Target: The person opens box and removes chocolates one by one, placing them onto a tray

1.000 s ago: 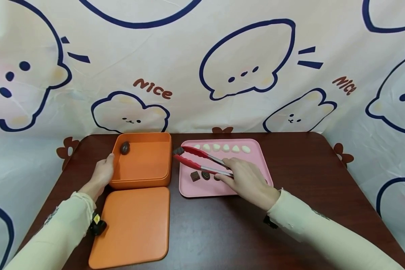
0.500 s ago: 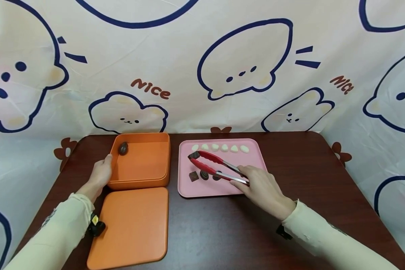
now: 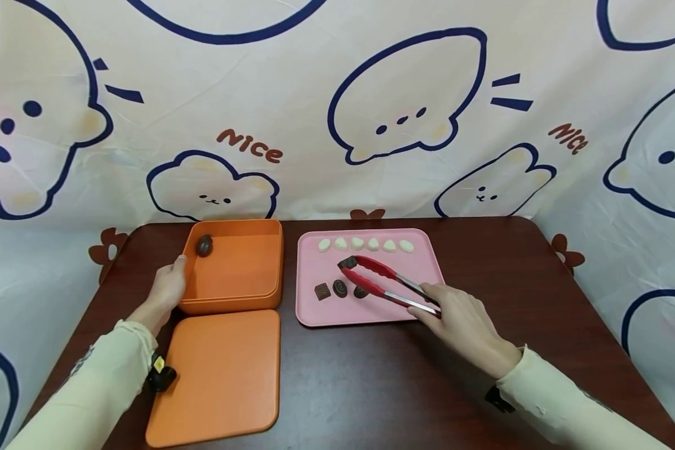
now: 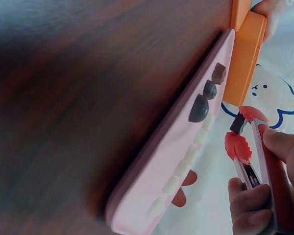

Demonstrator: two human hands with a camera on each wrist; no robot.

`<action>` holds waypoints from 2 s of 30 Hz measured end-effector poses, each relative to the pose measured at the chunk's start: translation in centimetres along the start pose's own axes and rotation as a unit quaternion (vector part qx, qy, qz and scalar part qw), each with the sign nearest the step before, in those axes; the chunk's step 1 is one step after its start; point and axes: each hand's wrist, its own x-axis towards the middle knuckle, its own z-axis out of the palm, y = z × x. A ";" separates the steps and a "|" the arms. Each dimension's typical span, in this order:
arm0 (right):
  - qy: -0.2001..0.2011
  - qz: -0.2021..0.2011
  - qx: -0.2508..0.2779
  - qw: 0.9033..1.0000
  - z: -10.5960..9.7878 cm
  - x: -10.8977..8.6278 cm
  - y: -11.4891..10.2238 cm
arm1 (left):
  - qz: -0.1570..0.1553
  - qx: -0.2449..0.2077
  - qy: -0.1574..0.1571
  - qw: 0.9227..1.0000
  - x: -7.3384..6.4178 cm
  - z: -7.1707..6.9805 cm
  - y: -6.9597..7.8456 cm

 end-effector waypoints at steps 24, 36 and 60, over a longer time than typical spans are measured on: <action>-0.016 0.010 -0.055 0.998 -1.4 -3.3 4.5 | 0.011 -0.003 -0.004 1.000 -0.4 0.0 0.3; -0.030 0.005 -0.075 0.997 -1.1 -3.5 4.9 | 0.012 0.001 -0.004 1.000 -0.3 0.1 -0.1; -0.015 0.030 -0.032 0.999 -1.6 -2.7 4.4 | 0.002 0.001 -0.004 1.000 -0.4 0.0 0.2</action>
